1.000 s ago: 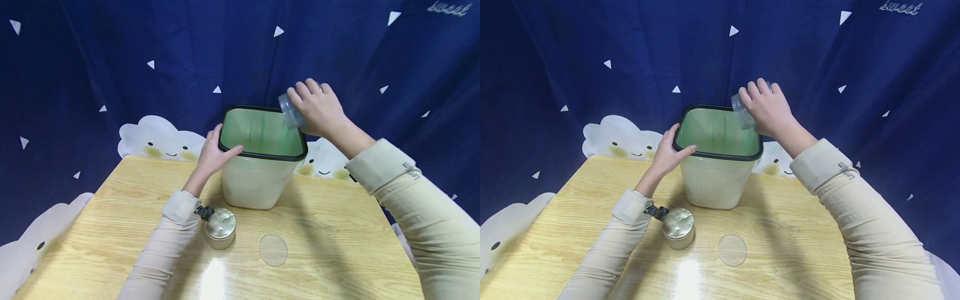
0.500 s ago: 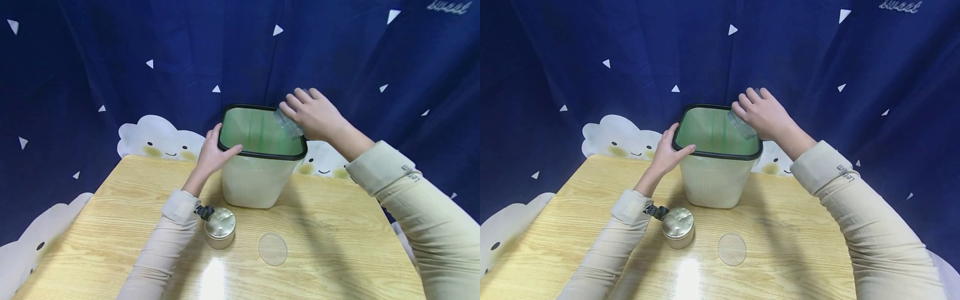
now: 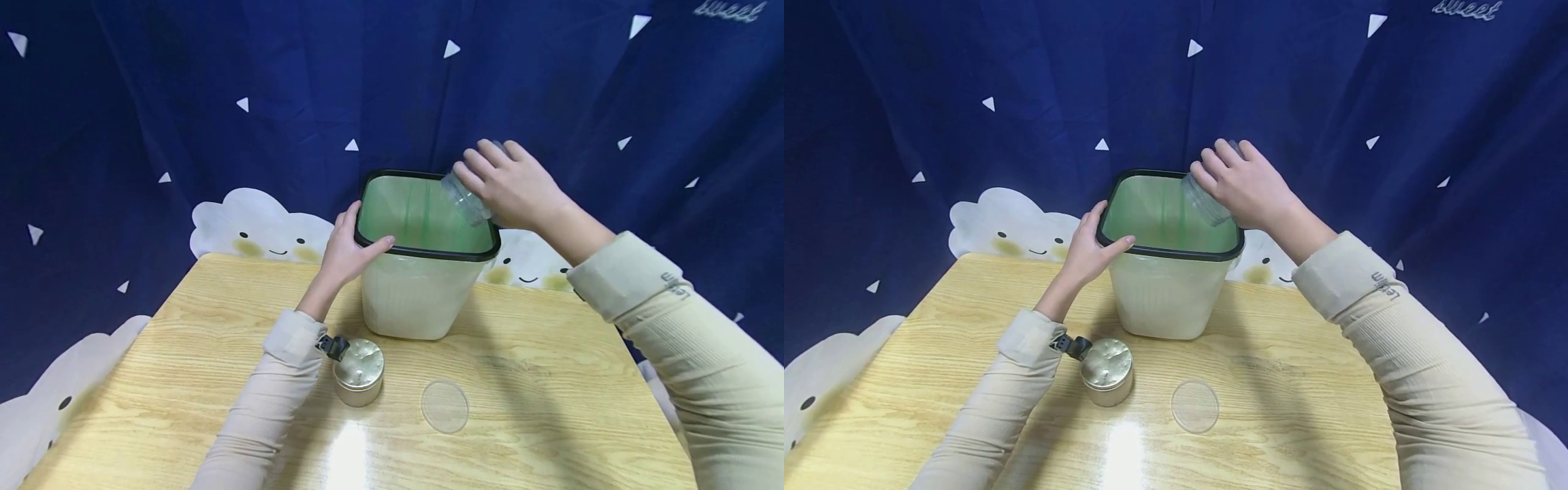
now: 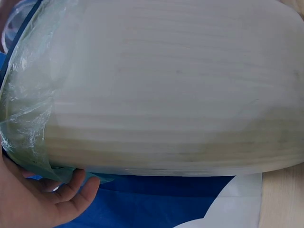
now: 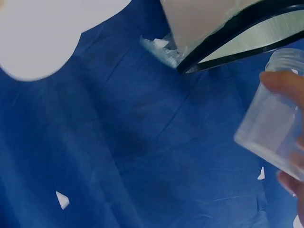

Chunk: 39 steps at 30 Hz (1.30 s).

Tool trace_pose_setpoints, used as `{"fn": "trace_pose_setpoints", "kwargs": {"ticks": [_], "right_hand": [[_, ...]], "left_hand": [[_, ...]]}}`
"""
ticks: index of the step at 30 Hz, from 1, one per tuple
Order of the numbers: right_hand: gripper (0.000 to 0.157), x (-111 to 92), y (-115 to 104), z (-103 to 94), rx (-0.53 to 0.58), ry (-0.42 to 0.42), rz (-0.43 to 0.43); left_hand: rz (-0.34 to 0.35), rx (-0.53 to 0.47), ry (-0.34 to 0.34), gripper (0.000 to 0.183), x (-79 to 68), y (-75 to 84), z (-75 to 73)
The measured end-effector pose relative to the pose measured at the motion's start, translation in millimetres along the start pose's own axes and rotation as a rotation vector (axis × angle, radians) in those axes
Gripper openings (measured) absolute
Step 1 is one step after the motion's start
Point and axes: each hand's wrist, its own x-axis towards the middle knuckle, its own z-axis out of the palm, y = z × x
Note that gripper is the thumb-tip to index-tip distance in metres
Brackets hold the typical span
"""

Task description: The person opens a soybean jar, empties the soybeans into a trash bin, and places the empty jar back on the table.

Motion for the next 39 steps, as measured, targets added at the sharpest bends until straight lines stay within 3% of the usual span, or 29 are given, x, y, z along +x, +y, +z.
{"fn": "trace_pose_setpoints", "kwargs": {"ticks": [4, 6, 10, 13, 16, 22, 28, 33, 39], "right_hand": [[0.092, 0.0, -2.4, -5.3, 0.212, -0.143, 0.241], [0.093, -0.1, -2.5, -7.5, 0.334, -0.196, 0.347], [0.088, -1.6, -0.4, -10.7, 0.469, -0.256, 0.432], [0.084, -3.7, 2.0, -12.6, 0.440, -0.281, 0.405], [0.083, -4.8, 3.7, -14.1, 0.339, -0.278, 0.326], [0.086, -4.2, 2.6, -12.4, 0.147, -0.123, 0.231], [0.076, -5.9, -2.0, -3.5, 0.049, -0.168, 0.083], [0.077, -7.8, -1.6, -0.3, 0.046, -0.107, 0.081], [0.086, -12.3, 0.3, -1.8, 0.073, -0.104, 0.126]], "left_hand": [[0.004, 0.000, 0.002, 0.088, -0.2, -0.3, 0.1], [0.005, 0.000, 0.002, 0.088, -0.3, -0.5, 0.1], [0.003, -0.003, -0.006, 0.088, -0.2, -0.4, 0.0], [0.002, -0.006, -0.011, 0.089, -0.1, 0.1, 0.0], [0.001, -0.006, -0.008, 0.089, 0.0, -0.1, 0.1], [0.017, -0.006, 0.010, 0.087, 0.6, -1.2, 0.4], [0.022, -0.006, 0.007, 0.087, 1.1, -0.9, 0.0], [0.018, -0.006, 0.005, 0.087, 1.1, 0.0, 0.0], [0.013, -0.012, 0.006, 0.086, 0.5, -0.2, 0.0]]}}
